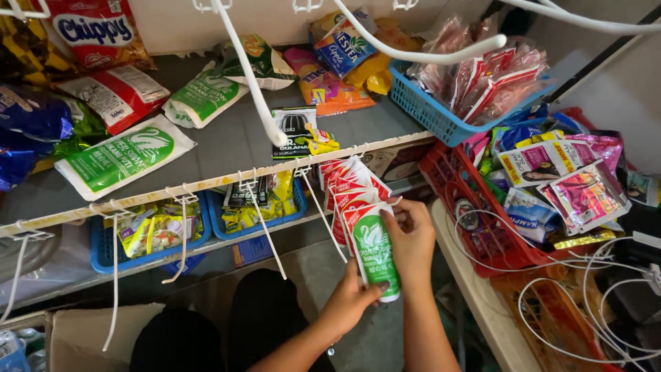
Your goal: Organizing and hanging various condiment and food packets onto display hooks on a grocery shelf.
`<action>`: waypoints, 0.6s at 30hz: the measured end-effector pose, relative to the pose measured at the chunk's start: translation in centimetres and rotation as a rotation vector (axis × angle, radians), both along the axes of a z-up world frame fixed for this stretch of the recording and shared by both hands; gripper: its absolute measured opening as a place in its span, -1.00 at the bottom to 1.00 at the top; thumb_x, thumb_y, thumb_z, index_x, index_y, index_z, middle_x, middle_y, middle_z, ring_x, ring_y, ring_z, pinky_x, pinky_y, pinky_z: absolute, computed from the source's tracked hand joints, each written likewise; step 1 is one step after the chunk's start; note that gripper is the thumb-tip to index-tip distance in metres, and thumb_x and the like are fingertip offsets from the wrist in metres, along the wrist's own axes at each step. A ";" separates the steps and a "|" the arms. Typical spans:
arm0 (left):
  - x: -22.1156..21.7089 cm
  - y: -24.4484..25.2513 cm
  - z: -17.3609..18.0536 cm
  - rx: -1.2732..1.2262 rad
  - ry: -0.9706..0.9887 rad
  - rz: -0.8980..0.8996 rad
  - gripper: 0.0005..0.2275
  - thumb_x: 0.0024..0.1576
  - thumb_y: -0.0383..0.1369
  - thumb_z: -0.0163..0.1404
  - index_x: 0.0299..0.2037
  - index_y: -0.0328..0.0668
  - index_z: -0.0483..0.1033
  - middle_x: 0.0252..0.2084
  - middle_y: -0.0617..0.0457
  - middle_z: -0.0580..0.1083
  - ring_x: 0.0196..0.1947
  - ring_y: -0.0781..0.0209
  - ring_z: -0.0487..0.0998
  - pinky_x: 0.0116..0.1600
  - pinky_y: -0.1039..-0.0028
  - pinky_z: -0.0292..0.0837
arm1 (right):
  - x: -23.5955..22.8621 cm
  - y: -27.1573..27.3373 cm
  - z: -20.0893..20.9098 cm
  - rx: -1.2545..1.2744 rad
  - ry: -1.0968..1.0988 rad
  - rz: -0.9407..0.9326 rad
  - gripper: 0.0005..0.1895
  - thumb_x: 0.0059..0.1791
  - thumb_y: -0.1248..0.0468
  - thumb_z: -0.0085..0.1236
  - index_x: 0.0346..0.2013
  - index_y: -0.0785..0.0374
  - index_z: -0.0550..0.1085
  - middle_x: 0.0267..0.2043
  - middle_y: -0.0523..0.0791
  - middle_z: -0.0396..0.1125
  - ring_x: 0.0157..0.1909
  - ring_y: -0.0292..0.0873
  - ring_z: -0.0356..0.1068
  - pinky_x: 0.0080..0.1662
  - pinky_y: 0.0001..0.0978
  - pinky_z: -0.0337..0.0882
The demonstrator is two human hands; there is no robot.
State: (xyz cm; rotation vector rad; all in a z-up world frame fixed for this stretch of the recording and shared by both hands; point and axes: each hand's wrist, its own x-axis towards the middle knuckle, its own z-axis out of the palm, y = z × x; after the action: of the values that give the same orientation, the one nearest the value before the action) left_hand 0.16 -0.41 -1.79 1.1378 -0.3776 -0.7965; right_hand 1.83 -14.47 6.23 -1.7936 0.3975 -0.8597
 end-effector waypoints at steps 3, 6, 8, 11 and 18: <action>0.6 -0.1 -1.2 0.111 -0.043 0.045 -0.48 0.14 -0.41 0.14 0.29 -0.19 0.20 -0.14 0.04 0.56 -0.25 0.29 0.54 -0.12 0.49 0.46 | 0.6 -0.1 -0.9 -0.048 0.011 -0.038 -0.78 -0.08 0.51 0.29 -0.15 0.35 0.53 -0.24 -0.18 0.29 -0.32 -0.37 0.29 -0.25 -0.55 0.33; 1.2 -0.3 -2.0 0.037 -0.098 0.084 -0.47 0.13 -0.42 0.13 0.29 -0.20 0.19 -0.02 0.09 0.56 -0.12 0.33 0.57 -0.05 0.48 0.45 | 1.2 0.3 -0.8 -0.157 0.060 -0.098 -0.77 -0.10 0.49 0.32 -0.16 0.32 0.56 -0.26 -0.17 0.30 -0.33 -0.35 0.28 -0.26 -0.50 0.32; 1.6 -0.6 -2.1 -0.006 -0.070 0.105 -0.45 0.12 -0.44 0.13 0.31 -0.19 0.18 0.03 0.08 0.54 -0.07 0.34 0.56 0.02 0.48 0.45 | 1.5 0.5 -0.6 -0.164 0.081 -0.104 -0.75 -0.10 0.48 0.32 -0.14 0.30 0.56 -0.27 -0.17 0.31 -0.35 -0.34 0.29 -0.25 -0.49 0.34; 2.2 -0.7 -1.5 0.030 -0.090 0.149 -0.43 0.10 -0.46 0.15 0.33 -0.17 0.20 0.07 0.05 0.52 -0.03 0.32 0.55 0.07 0.46 0.45 | 2.1 0.6 -0.7 -0.192 0.085 -0.112 -0.73 -0.11 0.48 0.31 -0.13 0.27 0.57 -0.27 -0.17 0.32 -0.36 -0.33 0.30 -0.26 -0.49 0.36; 3.6 -1.7 -3.1 0.028 -0.131 0.249 -0.33 0.02 -0.51 0.15 0.32 -0.15 0.04 0.04 0.08 0.46 -0.07 0.25 0.54 -0.01 0.42 0.49 | 3.2 0.2 -2.5 -0.225 0.003 -0.105 -0.73 -0.09 0.47 0.28 -0.11 0.27 0.50 -0.20 -0.13 0.33 -0.29 -0.28 0.38 -0.21 -0.45 0.41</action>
State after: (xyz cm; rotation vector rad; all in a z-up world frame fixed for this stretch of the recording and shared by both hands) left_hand 3.81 -2.11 -4.92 1.2387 -0.3264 -0.5123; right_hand 5.03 -14.27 3.76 -1.9948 0.4127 -1.0085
